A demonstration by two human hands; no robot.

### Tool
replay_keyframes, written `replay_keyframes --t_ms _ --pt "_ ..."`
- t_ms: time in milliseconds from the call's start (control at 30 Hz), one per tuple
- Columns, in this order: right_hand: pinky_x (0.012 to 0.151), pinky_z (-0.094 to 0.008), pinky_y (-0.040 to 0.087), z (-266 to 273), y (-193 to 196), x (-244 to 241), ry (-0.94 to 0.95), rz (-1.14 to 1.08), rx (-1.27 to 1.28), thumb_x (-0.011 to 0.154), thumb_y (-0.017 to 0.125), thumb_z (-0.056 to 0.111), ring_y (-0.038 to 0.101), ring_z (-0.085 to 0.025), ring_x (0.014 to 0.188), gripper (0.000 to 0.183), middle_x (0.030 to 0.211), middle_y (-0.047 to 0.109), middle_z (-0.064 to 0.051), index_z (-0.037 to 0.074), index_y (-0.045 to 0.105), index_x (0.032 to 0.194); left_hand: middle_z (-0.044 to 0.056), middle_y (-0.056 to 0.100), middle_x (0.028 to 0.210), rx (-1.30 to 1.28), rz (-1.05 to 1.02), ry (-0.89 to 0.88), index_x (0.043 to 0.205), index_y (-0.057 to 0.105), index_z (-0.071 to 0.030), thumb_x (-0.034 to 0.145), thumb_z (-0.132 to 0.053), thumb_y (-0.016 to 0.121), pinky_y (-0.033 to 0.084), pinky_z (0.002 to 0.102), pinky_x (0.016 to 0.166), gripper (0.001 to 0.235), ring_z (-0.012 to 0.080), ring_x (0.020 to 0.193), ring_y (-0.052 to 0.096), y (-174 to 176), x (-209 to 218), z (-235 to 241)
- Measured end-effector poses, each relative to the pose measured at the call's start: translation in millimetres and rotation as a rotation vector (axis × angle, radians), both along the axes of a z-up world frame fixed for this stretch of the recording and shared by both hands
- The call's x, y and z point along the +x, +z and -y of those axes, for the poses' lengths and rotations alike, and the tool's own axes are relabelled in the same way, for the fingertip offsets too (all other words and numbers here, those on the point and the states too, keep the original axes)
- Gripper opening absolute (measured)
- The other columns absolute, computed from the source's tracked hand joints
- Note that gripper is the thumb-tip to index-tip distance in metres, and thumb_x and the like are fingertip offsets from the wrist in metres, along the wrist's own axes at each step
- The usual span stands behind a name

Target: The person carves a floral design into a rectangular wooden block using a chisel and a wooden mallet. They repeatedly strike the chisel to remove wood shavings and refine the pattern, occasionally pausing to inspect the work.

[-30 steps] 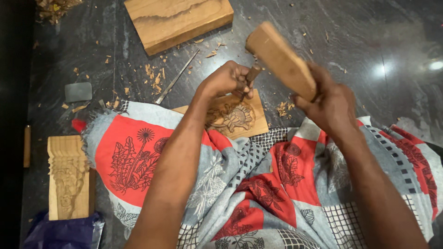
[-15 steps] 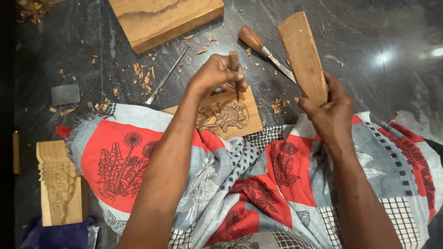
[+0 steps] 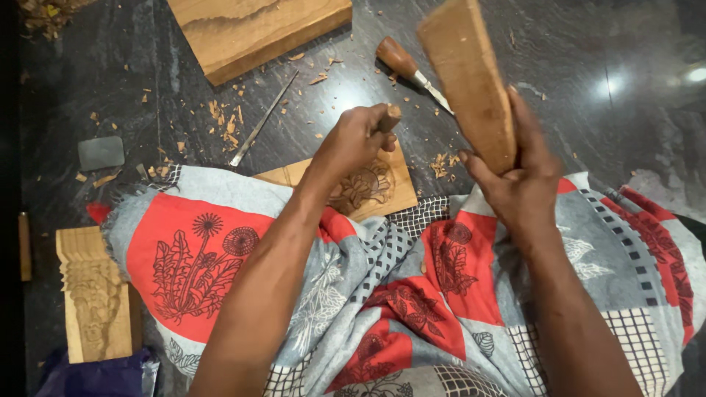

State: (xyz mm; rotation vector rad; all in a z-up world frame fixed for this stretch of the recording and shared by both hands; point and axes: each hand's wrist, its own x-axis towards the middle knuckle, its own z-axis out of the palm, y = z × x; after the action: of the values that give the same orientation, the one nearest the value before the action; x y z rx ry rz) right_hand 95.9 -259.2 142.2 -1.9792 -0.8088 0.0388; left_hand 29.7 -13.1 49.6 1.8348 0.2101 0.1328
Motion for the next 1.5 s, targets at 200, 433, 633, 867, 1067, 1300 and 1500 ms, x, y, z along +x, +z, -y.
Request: replay_keyframes --t_ms 200,433,633,867,1067,1300,1500 --pt "0.075 -0.033 0.06 -1.5 -1.6 2.3 0.03 0.162 -0.292 0.083 0.086 0.014 0.076 -0.021 0.091 0.088 0.117 0.077 -0.015 0.023 0.043 0.159 0.013 0.072 0.074 0.146 -0.019 -0.06 0.106 0.066 -0.001 0.083 0.004 0.054 0.056 0.038 0.067 0.026 0.0229 0.07 0.073 19.3 2.9 1.4" --pt "0.077 -0.034 0.06 6.8 -6.9 5.9 -0.071 -0.046 -0.278 0.08 0.085 0.01 0.075 -0.019 0.092 0.094 0.124 0.076 -0.013 0.024 0.04 0.161 0.015 0.07 0.076 0.28 -0.114 -0.101 0.097 0.067 0.001 0.085 -0.004 0.067 0.054 0.04 0.064 0.013 0.0254 0.069 0.071 13.8 20.3 3.1" --pt "0.112 -0.035 0.052 27.5 0.5 5.2 -0.129 -0.133 -0.051 0.084 0.081 -0.001 0.062 -0.025 0.136 0.088 0.154 0.059 -0.018 0.002 0.039 0.162 0.009 0.068 0.073 -0.167 -0.116 -0.163 0.086 0.059 0.0 0.095 -0.004 0.06 0.057 0.034 0.059 0.01 0.0161 0.066 0.074 11.7 31.7 -21.5" --pt "0.112 -0.035 0.052 28.3 0.5 3.3 -0.133 -0.138 -0.039 0.084 0.082 -0.003 0.064 -0.024 0.134 0.085 0.148 0.063 -0.02 -0.002 0.041 0.159 0.007 0.067 0.072 -0.111 -0.219 -0.157 0.083 0.054 0.0 0.09 0.002 0.061 0.055 0.032 0.053 0.01 0.0139 0.065 0.072 14.9 28.1 -7.4" --pt "0.11 -0.036 0.056 27.5 7.9 -1.7 -0.145 -0.087 -0.058 0.084 0.082 -0.001 0.066 -0.025 0.132 0.087 0.147 0.064 -0.019 0.002 0.042 0.161 0.007 0.071 0.07 0.045 -0.216 -0.222 0.084 0.062 -0.001 0.085 0.003 0.062 0.054 0.034 0.058 0.004 0.0156 0.065 0.072 19.2 28.3 -2.3" --pt "0.114 -0.038 0.056 32.8 7.3 -18.1 -0.133 -0.061 0.004 0.088 0.083 0.0 0.062 -0.027 0.138 0.087 0.155 0.056 -0.018 0.007 0.041 0.163 0.007 0.069 0.068 0.149 -0.087 -0.312 0.088 0.063 -0.003 0.083 0.002 0.064 0.054 0.034 0.059 0.007 0.0157 0.063 0.071 11.2 27.6 8.6" --pt "0.11 -0.037 0.057 40.4 3.0 -32.8 -0.192 -0.051 -0.039 0.089 0.083 0.0 0.064 -0.027 0.133 0.089 0.153 0.058 -0.019 0.008 0.037 0.163 0.009 0.059 0.069 0.29 0.103 -0.375 0.084 0.061 -0.002 0.08 0.003 0.069 0.049 0.036 0.058 0.01 0.0188 0.064 0.06 9.0 27.8 17.5"
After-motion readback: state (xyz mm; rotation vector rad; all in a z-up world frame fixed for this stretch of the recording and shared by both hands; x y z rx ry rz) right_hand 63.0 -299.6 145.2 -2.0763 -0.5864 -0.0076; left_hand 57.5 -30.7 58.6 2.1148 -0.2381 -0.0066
